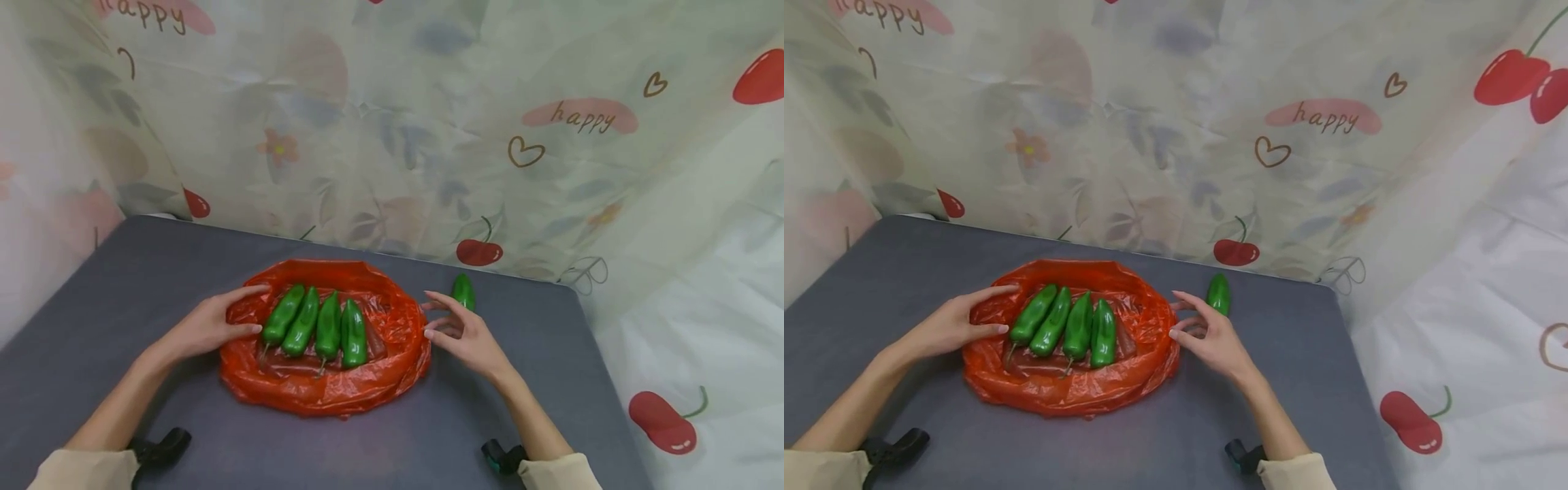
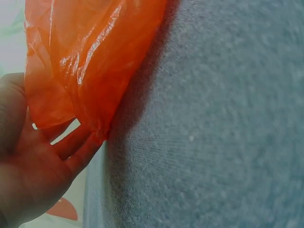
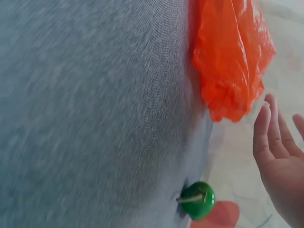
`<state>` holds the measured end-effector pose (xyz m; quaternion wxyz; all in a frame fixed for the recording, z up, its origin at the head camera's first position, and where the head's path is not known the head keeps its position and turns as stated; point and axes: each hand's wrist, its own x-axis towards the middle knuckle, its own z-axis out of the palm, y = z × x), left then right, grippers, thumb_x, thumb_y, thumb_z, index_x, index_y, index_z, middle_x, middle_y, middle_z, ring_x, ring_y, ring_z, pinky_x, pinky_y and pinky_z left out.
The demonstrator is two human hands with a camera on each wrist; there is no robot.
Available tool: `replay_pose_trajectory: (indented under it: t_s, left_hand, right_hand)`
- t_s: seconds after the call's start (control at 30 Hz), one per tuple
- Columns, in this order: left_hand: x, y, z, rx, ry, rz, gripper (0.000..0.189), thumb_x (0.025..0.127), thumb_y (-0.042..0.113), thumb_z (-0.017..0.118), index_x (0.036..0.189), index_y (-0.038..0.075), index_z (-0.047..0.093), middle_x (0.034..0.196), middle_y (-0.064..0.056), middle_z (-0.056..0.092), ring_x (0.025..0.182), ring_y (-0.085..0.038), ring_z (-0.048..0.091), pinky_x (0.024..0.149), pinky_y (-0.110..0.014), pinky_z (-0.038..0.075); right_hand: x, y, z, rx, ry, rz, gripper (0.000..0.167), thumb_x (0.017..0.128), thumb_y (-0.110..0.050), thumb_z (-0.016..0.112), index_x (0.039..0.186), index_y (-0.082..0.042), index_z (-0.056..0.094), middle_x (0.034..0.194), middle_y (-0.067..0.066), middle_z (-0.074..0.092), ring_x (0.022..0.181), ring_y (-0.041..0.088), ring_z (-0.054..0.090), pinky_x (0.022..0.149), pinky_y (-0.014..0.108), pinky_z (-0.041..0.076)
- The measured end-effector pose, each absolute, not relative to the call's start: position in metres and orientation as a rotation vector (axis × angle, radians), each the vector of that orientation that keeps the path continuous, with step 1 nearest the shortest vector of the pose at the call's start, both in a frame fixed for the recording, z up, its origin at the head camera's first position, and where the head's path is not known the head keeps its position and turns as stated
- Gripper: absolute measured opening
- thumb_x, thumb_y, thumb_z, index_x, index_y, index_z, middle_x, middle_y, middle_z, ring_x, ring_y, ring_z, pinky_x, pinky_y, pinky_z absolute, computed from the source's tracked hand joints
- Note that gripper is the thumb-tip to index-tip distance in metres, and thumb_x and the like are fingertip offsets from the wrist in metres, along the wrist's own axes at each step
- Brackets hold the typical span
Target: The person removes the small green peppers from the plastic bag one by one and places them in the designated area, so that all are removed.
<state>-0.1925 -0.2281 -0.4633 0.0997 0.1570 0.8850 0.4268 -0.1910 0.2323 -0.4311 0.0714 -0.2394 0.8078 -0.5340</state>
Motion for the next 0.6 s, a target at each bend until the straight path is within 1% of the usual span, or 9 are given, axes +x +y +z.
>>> replay_pose_trajectory:
  t_s: [0.1, 0.2, 0.27, 0.37, 0.47, 0.57, 0.6]
  left_hand:
    - [-0.192, -0.226, -0.462, 0.481, 2.627, 1.244, 0.068, 0.091, 0.029, 0.074, 0.149, 0.012, 0.044, 0.13, -0.026, 0.056, 0.082, -0.015, 0.064, 0.067, -0.028, 0.055]
    - [-0.191, -0.225, -0.461, 0.478, 2.613, 1.258, 0.068, 0.091, 0.028, 0.074, 0.149, 0.011, 0.044, 0.131, -0.026, 0.055, 0.081, -0.015, 0.064, 0.067, -0.028, 0.055]
    - [-0.191, -0.225, -0.461, 0.472, 2.603, 1.276, 0.067, 0.091, 0.027, 0.074, 0.149, 0.011, 0.044, 0.13, -0.026, 0.056, 0.077, -0.015, 0.064, 0.066, -0.028, 0.056]
    - [-0.191, -0.226, -0.462, 0.453, 2.578, 1.31, 0.066, 0.092, 0.025, 0.073, 0.149, 0.012, 0.044, 0.125, -0.025, 0.057, 0.068, -0.015, 0.065, 0.061, -0.03, 0.056]
    - [-0.192, -0.227, -0.463, 0.425, 2.565, 1.327, 0.065, 0.092, 0.025, 0.073, 0.149, 0.014, 0.045, 0.12, -0.024, 0.058, 0.062, -0.016, 0.065, 0.059, -0.031, 0.056]
    - [-0.192, -0.228, -0.463, 0.413, 2.576, 1.326, 0.063, 0.092, 0.024, 0.073, 0.148, 0.014, 0.046, 0.12, -0.024, 0.058, 0.062, -0.016, 0.065, 0.059, -0.032, 0.056]
    - [-0.192, -0.229, -0.463, 0.409, 2.583, 1.323, 0.062, 0.092, 0.024, 0.073, 0.147, 0.014, 0.047, 0.12, -0.024, 0.058, 0.062, -0.016, 0.065, 0.059, -0.031, 0.056]
  right_hand:
    - [-0.192, 0.226, -0.431, -0.731, 2.407, -1.633, 0.06, 0.094, -0.01, 0.069, 0.148, -0.02, 0.045, 0.134, 0.02, 0.055, 0.103, 0.027, 0.066, 0.085, 0.035, 0.056]
    - [-0.192, 0.219, -0.433, -0.741, 2.39, -1.639, 0.06, 0.094, -0.011, 0.07, 0.148, -0.015, 0.045, 0.134, 0.02, 0.056, 0.103, 0.028, 0.066, 0.085, 0.034, 0.056]
    - [-0.193, 0.213, -0.434, -0.748, 2.377, -1.636, 0.06, 0.094, -0.011, 0.07, 0.149, -0.012, 0.045, 0.133, 0.021, 0.057, 0.103, 0.028, 0.066, 0.085, 0.033, 0.056]
    - [-0.194, 0.205, -0.436, -0.774, 2.338, -1.641, 0.06, 0.094, -0.01, 0.069, 0.149, -0.008, 0.044, 0.132, 0.023, 0.058, 0.105, 0.031, 0.066, 0.087, 0.033, 0.055]
    - [-0.195, 0.197, -0.438, -0.797, 2.303, -1.632, 0.058, 0.095, -0.011, 0.068, 0.148, -0.01, 0.045, 0.132, 0.023, 0.058, 0.108, 0.032, 0.066, 0.089, 0.033, 0.055]
    - [-0.197, 0.191, -0.439, -0.786, 2.291, -1.614, 0.055, 0.095, -0.014, 0.068, 0.146, -0.015, 0.048, 0.133, 0.02, 0.059, 0.109, 0.029, 0.066, 0.09, 0.033, 0.054]
    - [-0.198, 0.189, -0.44, -0.787, 2.295, -1.604, 0.054, 0.095, -0.014, 0.068, 0.146, -0.015, 0.049, 0.133, 0.019, 0.059, 0.109, 0.028, 0.066, 0.09, 0.033, 0.054]
